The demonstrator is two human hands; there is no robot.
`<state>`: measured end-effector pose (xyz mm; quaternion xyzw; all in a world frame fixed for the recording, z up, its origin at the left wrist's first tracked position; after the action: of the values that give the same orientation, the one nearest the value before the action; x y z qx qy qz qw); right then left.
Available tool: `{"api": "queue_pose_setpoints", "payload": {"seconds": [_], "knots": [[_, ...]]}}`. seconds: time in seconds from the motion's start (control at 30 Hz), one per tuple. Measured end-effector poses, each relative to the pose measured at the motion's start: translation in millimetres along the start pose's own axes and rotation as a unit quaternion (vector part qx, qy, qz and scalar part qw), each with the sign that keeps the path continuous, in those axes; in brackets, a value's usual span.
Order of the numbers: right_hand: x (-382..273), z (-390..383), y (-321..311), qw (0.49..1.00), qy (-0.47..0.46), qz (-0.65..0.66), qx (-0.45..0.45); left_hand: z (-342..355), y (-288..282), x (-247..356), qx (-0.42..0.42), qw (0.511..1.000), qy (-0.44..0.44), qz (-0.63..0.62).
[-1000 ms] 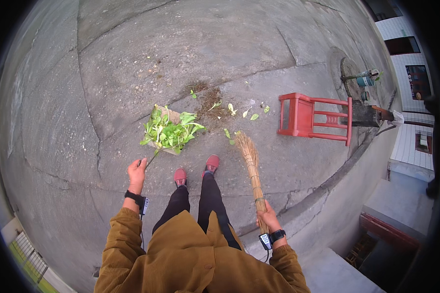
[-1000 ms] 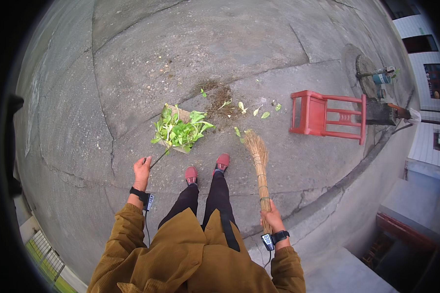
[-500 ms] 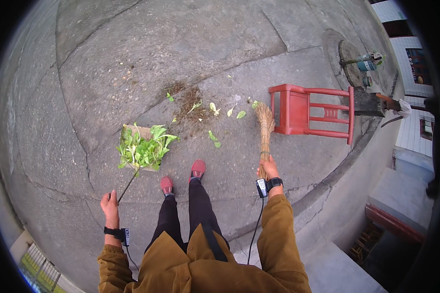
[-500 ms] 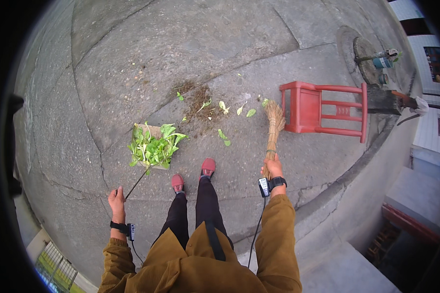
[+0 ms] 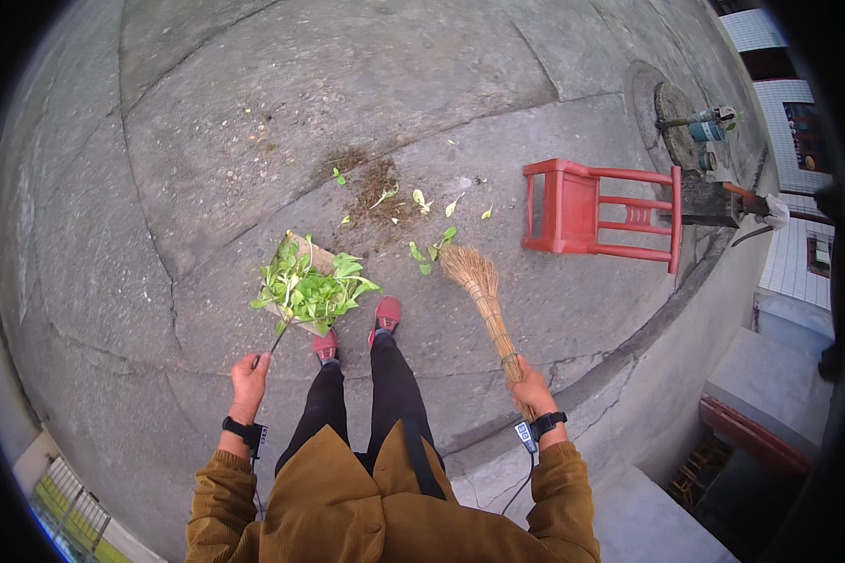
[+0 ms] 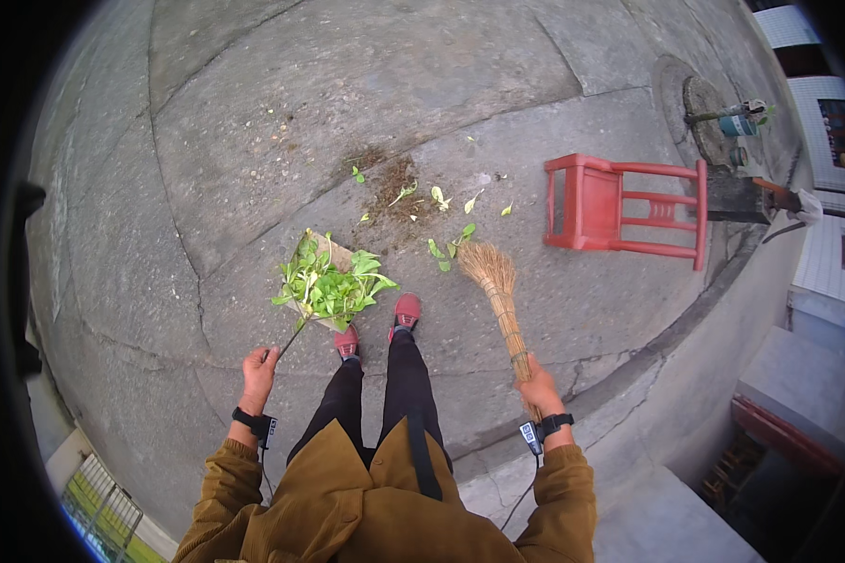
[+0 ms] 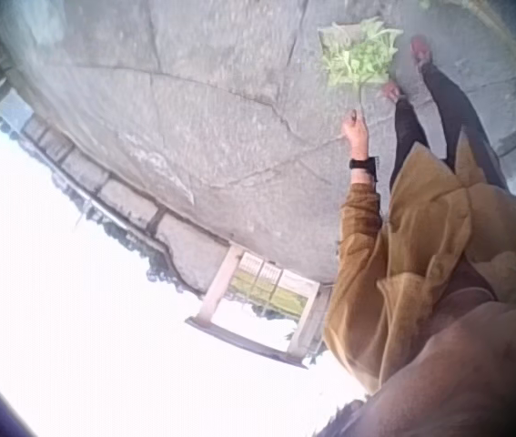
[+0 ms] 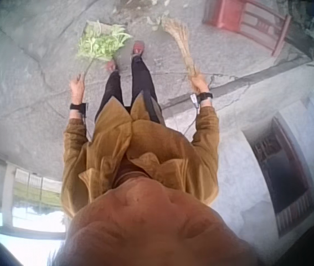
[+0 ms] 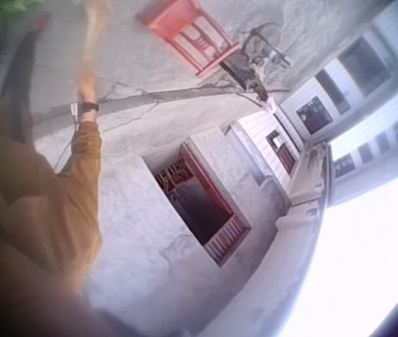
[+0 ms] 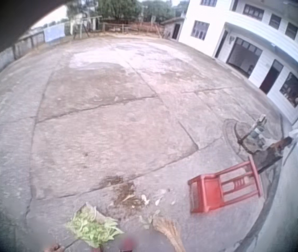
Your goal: The person sweeps scattered leafy greens into a dustpan using a broom, then walks to a fenced chicken enclosure and feeds the greens to the chickens. The person continues sweeping the remaining debris on the concrete patio.
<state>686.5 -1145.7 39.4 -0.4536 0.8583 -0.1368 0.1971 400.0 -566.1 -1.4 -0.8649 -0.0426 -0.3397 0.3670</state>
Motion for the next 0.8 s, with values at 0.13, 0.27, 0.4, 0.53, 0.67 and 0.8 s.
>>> {"api": "queue_pose_setpoints", "payload": {"seconds": [0.13,0.27,0.4,0.53,0.67,0.8], "knots": [[8,-16,20,0.993,0.004,0.109,0.040,-18,25,21,-0.050,0.997,0.032,0.038],[-2,33,11,0.984,-0.016,0.168,0.066,-32,54,46,-0.086,0.994,0.052,0.052],[-15,100,-14,0.976,-0.012,0.187,0.107,-52,89,79,-0.086,0.984,0.116,0.100],[-8,140,-18,0.980,-0.032,0.187,0.056,-73,131,95,-0.091,0.980,0.086,0.152],[42,145,-3,0.991,-0.024,0.118,0.052,-83,175,108,-0.079,0.978,0.104,0.162],[69,104,19,0.958,-0.213,-0.174,0.083,-89,216,109,-0.087,0.972,0.088,0.202]]}}
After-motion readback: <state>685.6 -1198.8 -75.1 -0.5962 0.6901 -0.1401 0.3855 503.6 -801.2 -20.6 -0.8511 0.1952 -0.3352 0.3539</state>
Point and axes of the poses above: each hand's wrist, its own z-axis towards the middle knuckle, its own y-axis out of the palm, x = y × z, the point moved 7 cm from there along z, towards the middle knuckle, and after that the axes turned 5 degrees about z, right-handed, at the moved point
